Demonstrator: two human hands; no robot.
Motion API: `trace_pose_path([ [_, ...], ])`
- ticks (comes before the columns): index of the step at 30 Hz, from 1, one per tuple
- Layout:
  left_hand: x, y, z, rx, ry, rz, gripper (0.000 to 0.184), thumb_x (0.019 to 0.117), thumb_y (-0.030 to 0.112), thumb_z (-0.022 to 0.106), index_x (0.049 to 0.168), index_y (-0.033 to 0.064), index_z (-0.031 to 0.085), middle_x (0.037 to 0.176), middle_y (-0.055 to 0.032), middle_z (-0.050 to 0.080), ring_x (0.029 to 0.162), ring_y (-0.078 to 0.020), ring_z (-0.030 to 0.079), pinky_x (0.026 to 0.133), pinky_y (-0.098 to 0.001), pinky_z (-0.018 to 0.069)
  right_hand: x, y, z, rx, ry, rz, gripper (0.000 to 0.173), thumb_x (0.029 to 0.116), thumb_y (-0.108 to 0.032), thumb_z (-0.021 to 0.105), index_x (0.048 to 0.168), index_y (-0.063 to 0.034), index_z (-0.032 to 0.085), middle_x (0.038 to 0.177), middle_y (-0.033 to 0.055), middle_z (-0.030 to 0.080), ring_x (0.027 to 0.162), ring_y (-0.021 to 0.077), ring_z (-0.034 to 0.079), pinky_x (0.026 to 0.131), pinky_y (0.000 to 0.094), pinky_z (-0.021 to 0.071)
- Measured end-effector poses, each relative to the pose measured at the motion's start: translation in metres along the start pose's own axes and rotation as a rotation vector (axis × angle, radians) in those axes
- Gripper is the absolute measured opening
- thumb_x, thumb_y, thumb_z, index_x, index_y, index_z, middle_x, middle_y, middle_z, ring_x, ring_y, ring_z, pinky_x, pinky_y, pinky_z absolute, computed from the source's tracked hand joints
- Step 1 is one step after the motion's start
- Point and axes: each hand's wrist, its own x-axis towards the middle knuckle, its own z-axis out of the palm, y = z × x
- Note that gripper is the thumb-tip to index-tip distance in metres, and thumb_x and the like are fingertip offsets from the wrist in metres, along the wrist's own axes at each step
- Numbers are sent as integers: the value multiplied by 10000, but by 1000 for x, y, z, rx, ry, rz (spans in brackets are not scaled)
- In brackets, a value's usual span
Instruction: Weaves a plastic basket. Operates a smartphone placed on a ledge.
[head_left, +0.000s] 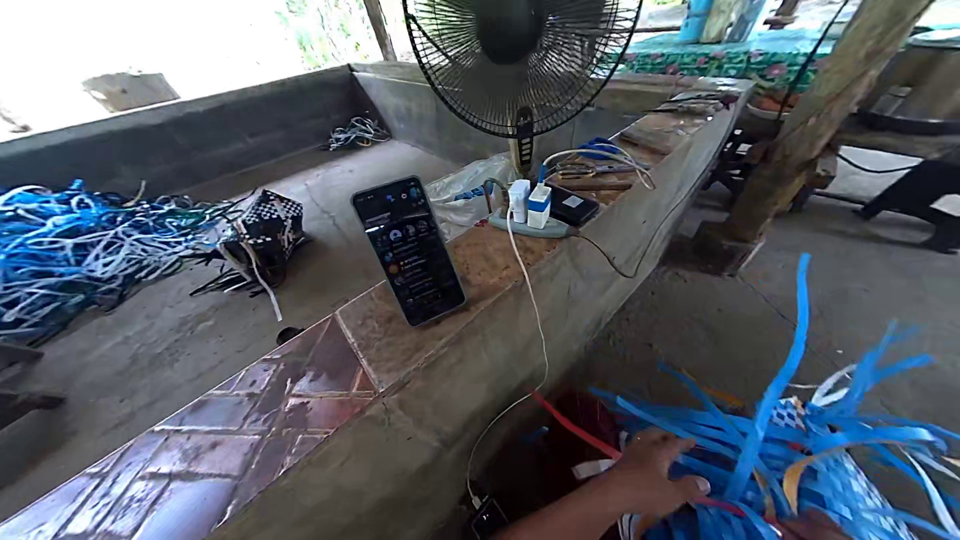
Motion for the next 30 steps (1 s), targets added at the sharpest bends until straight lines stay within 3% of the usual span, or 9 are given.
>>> trace_pose_path([
  [4,6,-20,49,518,-47,-17,479,1016,385,622,1345,40,665,1390,-241,589,1380,-459,457,1191,-639,263,-15,4,5,-20,-8,-18,321,1060,-162,529,1142,89,711,1267,380,593,1205,552,570,978,686,459],
  [7,11,-25,66,692,-25,42,334,1030,348,589,1146,99,780,1306,-187,649,1336,-424,503,1171,-688,218,-14,26,7,-23,-41,-60,312,1054,-186,554,1152,55,725,1251,357,613,1211,525,576,996,658,461],
  [10,22,-8,69,839,-59,14,265,1009,220,611,1166,65,759,1340,-186,638,1344,-409,513,1179,-659,261,-9,43,14,-13,-80,-90,299,1045,-214,589,1121,28,748,1213,325,639,1193,492,595,1013,635,466],
  [13,34,8,73,829,-158,-107,317,1024,121,541,1292,27,681,1407,-206,580,1280,-390,569,1108,-581,406,0,48,15,31,-107,-81,302,1051,-233,577,1131,0,751,1252,291,632,1208,449,594,1031,602,466],
  [15,39,10,72,764,-182,-191,367,1062,257,530,1334,39,646,1425,-209,560,1197,-394,631,986,-587,514,3,51,11,79,-110,-93,298,1052,-227,575,1156,-8,747,1263,285,626,1215,440,588,1038,593,464],
  [22,56,-15,30,564,-113,-191,375,1037,266,608,1136,-80,709,1236,-267,659,1208,-380,621,1078,-528,458,-6,27,-33,210,4,-183,338,1007,-222,665,1294,-46,688,1360,268,587,1275,437,556,1065,611,436],
  [25,72,-28,20,494,-176,-191,299,1016,221,651,1065,-65,727,1153,-233,682,1127,-353,650,1027,-535,494,-8,8,-36,340,185,-330,185,961,-155,722,1078,-21,773,1099,199,702,1013,343,678,920,530,549],
  [27,80,-31,21,448,-220,-173,258,1003,191,673,1011,-62,725,1077,-210,692,1037,-323,667,967,-527,520,7,-9,-33,484,98,-354,205,1011,-114,637,1150,-4,739,1046,171,725,924,282,699,873,477,569],
  [30,86,-23,29,427,-263,-150,204,985,138,685,1020,-62,707,1083,-197,692,996,-296,681,943,-510,541,49,-19,-14,473,11,-316,331,1040,-88,560,1346,17,629,1266,257,665,1191,413,634,1054,598,462],
])
